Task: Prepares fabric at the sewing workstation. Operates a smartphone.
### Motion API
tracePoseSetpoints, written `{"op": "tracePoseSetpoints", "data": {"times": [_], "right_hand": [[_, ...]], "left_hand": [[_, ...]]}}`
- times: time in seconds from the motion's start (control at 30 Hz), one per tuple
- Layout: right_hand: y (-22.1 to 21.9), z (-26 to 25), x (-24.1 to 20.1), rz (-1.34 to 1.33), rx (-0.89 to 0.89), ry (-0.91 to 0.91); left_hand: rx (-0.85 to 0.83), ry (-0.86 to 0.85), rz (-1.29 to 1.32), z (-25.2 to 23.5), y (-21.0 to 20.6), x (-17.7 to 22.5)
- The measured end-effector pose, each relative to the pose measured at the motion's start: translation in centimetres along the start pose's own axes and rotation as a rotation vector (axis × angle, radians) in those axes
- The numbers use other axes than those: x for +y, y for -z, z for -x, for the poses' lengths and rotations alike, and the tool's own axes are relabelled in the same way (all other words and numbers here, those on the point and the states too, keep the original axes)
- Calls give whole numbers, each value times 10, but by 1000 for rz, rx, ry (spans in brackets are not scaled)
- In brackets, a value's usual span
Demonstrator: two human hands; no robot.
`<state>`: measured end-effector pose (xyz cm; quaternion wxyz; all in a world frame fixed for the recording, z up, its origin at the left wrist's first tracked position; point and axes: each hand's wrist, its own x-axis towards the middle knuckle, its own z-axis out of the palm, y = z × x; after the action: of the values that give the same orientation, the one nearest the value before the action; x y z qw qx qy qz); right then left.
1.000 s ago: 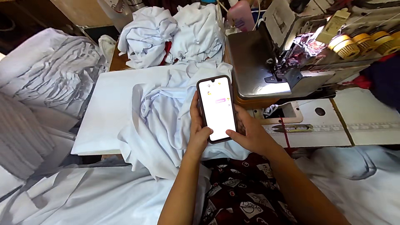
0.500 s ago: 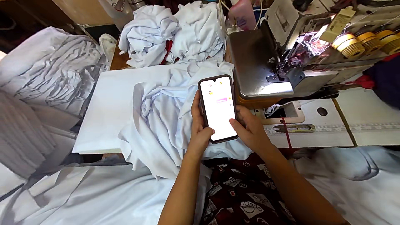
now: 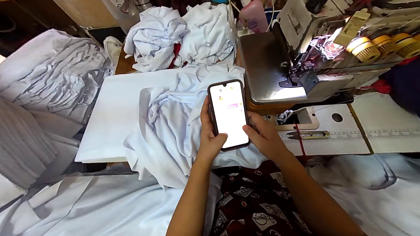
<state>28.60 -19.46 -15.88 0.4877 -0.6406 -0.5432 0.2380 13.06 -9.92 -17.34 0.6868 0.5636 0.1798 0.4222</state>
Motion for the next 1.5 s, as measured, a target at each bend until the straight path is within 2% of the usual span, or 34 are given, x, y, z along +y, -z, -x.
{"op": "tracePoseSetpoints", "data": {"times": [0.43, 0.57, 0.8, 1.0, 1.13, 1.5], "right_hand": [[6, -14, -6, 226, 242, 22], [7, -11, -1, 167, 197, 50], [3, 8, 12, 4, -5, 79], [-4, 19, 24, 8, -9, 151], [-6, 20, 25, -4, -31, 119], [-6, 20, 25, -43, -37, 98]], "left_hand": [[-96, -80, 17, 3, 4, -4], [-97, -84, 13, 3, 4, -4], [-65, -59, -17, 3, 3, -2], [-27, -44, -29, 3, 1, 0], [34, -32, -84, 3, 0, 1], [-9, -23, -53, 3, 0, 0]]}}
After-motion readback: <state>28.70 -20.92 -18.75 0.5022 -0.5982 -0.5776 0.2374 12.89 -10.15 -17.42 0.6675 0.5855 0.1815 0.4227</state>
